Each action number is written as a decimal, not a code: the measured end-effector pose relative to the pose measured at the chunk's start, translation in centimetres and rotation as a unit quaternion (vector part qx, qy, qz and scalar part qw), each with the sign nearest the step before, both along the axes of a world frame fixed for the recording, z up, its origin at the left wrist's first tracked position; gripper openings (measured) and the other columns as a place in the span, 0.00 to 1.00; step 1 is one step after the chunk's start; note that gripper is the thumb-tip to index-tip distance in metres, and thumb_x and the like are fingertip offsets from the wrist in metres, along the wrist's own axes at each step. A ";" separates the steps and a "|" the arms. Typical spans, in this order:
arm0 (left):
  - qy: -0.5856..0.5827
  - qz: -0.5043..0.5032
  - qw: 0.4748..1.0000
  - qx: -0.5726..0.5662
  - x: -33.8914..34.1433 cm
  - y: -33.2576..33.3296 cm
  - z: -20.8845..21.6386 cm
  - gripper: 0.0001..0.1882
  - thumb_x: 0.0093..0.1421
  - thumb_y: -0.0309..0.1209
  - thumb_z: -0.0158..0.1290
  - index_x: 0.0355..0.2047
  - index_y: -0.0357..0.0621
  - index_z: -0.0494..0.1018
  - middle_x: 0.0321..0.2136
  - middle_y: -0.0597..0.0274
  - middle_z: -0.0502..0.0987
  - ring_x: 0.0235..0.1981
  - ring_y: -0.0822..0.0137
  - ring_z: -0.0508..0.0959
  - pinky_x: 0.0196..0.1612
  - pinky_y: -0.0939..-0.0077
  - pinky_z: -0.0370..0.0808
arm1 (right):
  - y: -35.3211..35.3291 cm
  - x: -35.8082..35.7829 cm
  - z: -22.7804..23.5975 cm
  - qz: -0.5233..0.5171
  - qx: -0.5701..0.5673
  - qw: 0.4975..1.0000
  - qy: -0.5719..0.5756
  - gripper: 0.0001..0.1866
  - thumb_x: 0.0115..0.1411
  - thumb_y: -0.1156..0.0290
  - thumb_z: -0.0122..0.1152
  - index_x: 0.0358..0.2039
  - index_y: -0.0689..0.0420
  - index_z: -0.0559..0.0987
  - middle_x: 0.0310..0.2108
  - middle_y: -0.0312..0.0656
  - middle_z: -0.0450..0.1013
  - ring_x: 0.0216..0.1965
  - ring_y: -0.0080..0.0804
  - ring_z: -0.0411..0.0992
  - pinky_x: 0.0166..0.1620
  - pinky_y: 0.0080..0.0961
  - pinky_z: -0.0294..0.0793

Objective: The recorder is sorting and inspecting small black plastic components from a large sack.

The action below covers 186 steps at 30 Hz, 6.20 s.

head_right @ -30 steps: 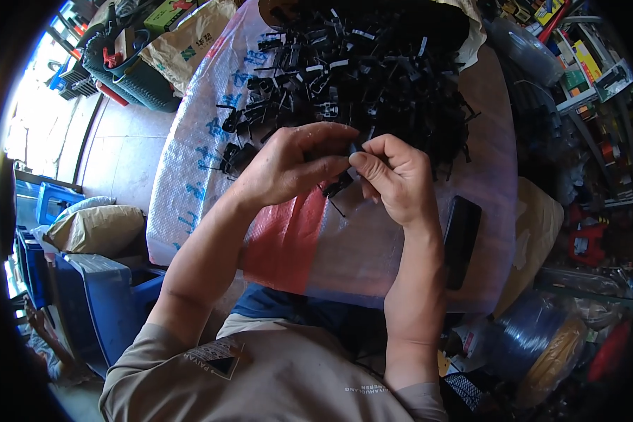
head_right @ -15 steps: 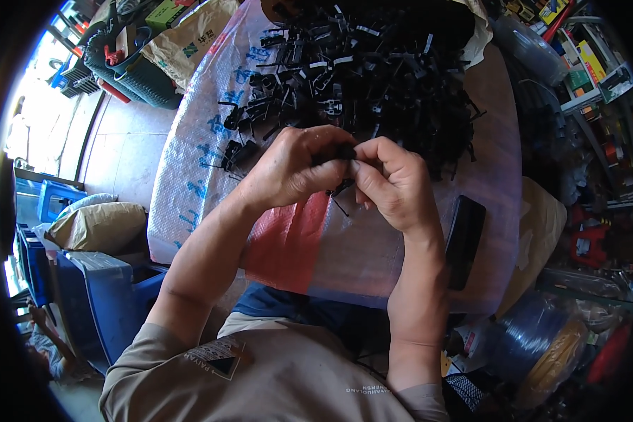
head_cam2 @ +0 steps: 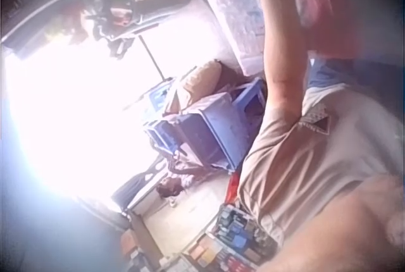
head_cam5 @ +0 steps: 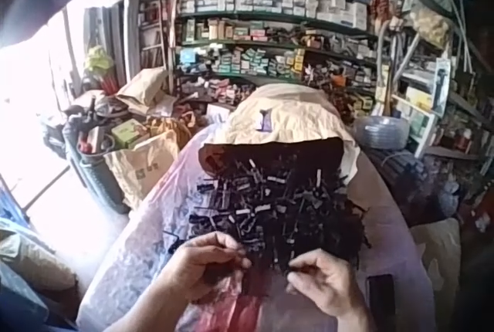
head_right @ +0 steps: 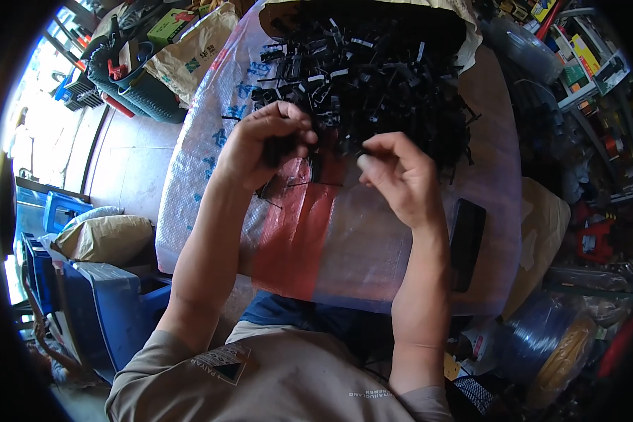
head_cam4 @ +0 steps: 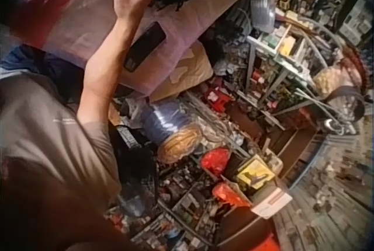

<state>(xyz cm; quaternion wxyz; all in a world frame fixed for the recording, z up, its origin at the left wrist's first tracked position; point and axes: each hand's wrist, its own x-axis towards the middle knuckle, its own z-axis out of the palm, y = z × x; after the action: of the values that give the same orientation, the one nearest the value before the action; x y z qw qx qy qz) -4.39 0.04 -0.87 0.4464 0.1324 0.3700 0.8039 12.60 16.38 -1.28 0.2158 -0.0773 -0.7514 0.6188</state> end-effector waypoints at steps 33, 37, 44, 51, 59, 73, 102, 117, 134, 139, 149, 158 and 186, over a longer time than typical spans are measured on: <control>0.641 0.155 0.750 -0.055 5.1 1.8 -1.3 0.04 0.57 0.21 0.54 0.32 0.37 0.69 0.24 0.54 0.75 0.24 0.59 0.78 0.27 0.72 0.73 | -1.6 -1.3 -1.2 0.031 -0.130 0.982 0.134 0.08 0.61 0.80 0.54 0.41 0.64 0.75 0.35 0.36 0.71 0.28 0.15 0.66 0.31 0.14 0.67; 0.592 0.116 0.795 -0.066 5.2 1.4 -0.7 0.04 0.60 0.24 0.52 0.34 0.36 0.69 0.23 0.58 0.73 0.25 0.68 0.77 0.28 0.75 0.73 | -1.2 -1.0 -1.2 0.044 -0.123 0.984 0.121 0.08 0.61 0.79 0.55 0.41 0.64 0.75 0.32 0.34 0.71 0.27 0.14 0.66 0.31 0.13 0.66; 0.241 -0.098 0.963 -0.074 3.6 0.5 -0.2 0.13 0.65 0.33 0.54 0.45 0.37 0.72 0.33 0.66 0.76 0.32 0.79 0.74 0.35 0.83 0.73 | -0.9 -0.2 0.1 0.015 -0.063 0.998 -0.006 0.07 0.62 0.72 0.61 0.38 0.61 0.76 0.26 0.31 0.72 0.24 0.13 0.65 0.28 0.12 0.65; 0.386 -0.096 0.906 -0.144 3.1 -0.1 0.8 0.18 0.56 0.31 0.57 0.44 0.32 0.74 0.31 0.61 0.78 0.32 0.74 0.77 0.36 0.78 0.75 | -1.5 -0.2 0.4 0.035 -0.061 0.997 -0.036 0.05 0.63 0.74 0.58 0.36 0.62 0.75 0.23 0.33 0.73 0.23 0.15 0.69 0.26 0.13 0.69; 0.564 -0.013 0.804 -0.188 3.1 0.1 0.3 0.16 0.52 0.32 0.59 0.37 0.33 0.75 0.23 0.60 0.78 0.25 0.74 0.77 0.30 0.77 0.75 | -2.2 -0.5 -0.3 0.040 -0.069 0.995 -0.052 0.04 0.63 0.76 0.57 0.36 0.63 0.74 0.23 0.33 0.72 0.22 0.15 0.69 0.26 0.13 0.69; 0.021 -0.029 0.999 0.027 -1.2 -0.7 -1.6 0.13 0.63 0.38 0.52 0.39 0.41 0.71 0.25 0.60 0.73 0.24 0.65 0.76 0.26 0.77 0.73 | -2.5 -1.4 -2.4 0.010 0.306 0.941 -0.144 0.06 0.54 0.77 0.62 0.31 0.62 0.75 0.29 0.47 0.71 0.31 0.44 0.73 0.36 0.34 0.71; 0.609 -0.049 0.780 -0.134 3.2 0.0 0.4 0.20 0.57 0.33 0.56 0.46 0.32 0.72 0.29 0.54 0.78 0.29 0.65 0.79 0.34 0.69 0.74 | -1.9 0.1 0.6 0.029 -0.033 0.997 -0.059 0.03 0.62 0.76 0.58 0.32 0.62 0.75 0.20 0.33 0.72 0.21 0.15 0.70 0.25 0.13 0.68; 0.080 -0.068 0.993 -0.048 2.0 0.5 -0.4 0.17 0.63 0.32 0.52 0.49 0.35 0.72 0.33 0.59 0.79 0.25 0.76 0.75 0.27 0.84 0.72 | -2.7 -0.9 -0.1 -0.097 0.181 0.975 0.083 0.05 0.64 0.77 0.56 0.40 0.61 0.76 0.27 0.32 0.71 0.25 0.16 0.65 0.29 0.13 0.65; 0.266 -0.071 0.961 -0.014 3.8 0.8 -0.1 0.13 0.61 0.28 0.57 0.44 0.36 0.74 0.32 0.67 0.77 0.32 0.80 0.73 0.38 0.83 0.71 | -2.0 -1.4 -1.0 -0.028 -0.058 0.990 0.122 0.04 0.66 0.73 0.56 0.38 0.60 0.74 0.29 0.32 0.70 0.26 0.16 0.66 0.30 0.13 0.66; 0.361 -0.014 0.930 -0.062 3.9 0.4 0.3 0.06 0.61 0.25 0.56 0.37 0.34 0.75 0.30 0.64 0.78 0.34 0.77 0.76 0.39 0.80 0.74 | -2.5 -1.3 -0.5 -0.022 -0.107 0.991 0.082 0.05 0.64 0.76 0.55 0.40 0.62 0.74 0.30 0.34 0.72 0.27 0.17 0.69 0.32 0.15 0.71; 0.421 0.047 0.903 -0.068 4.4 0.5 0.3 0.06 0.58 0.24 0.56 0.35 0.35 0.74 0.27 0.66 0.77 0.32 0.76 0.76 0.37 0.79 0.74 | -3.2 -1.7 -1.3 -0.030 -0.121 0.986 0.114 0.06 0.63 0.78 0.54 0.41 0.63 0.73 0.31 0.36 0.72 0.26 0.17 0.68 0.31 0.16 0.69; -0.070 0.079 0.977 0.185 -2.8 -1.9 -1.5 0.11 0.62 0.37 0.50 0.36 0.41 0.71 0.28 0.54 0.76 0.27 0.62 0.76 0.22 0.73 0.71 | -3.8 -2.7 -2.8 -0.119 0.281 0.950 -0.066 0.10 0.54 0.74 0.66 0.37 0.61 0.78 0.27 0.44 0.74 0.24 0.35 0.73 0.29 0.27 0.72; 0.491 -0.057 0.862 -0.116 2.5 -0.2 0.5 0.17 0.54 0.28 0.60 0.43 0.34 0.75 0.30 0.58 0.79 0.32 0.71 0.78 0.38 0.75 0.75 | -2.3 -0.4 0.3 -0.045 -0.020 0.999 0.005 0.08 0.61 0.75 0.63 0.39 0.64 0.75 0.24 0.35 0.74 0.22 0.17 0.71 0.27 0.12 0.70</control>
<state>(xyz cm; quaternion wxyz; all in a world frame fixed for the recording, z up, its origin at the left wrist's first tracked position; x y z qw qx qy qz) -1.90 -0.20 -0.33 0.2639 0.4779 0.6235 0.5597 12.16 14.11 -0.93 0.2452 -0.1119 -0.7335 0.6239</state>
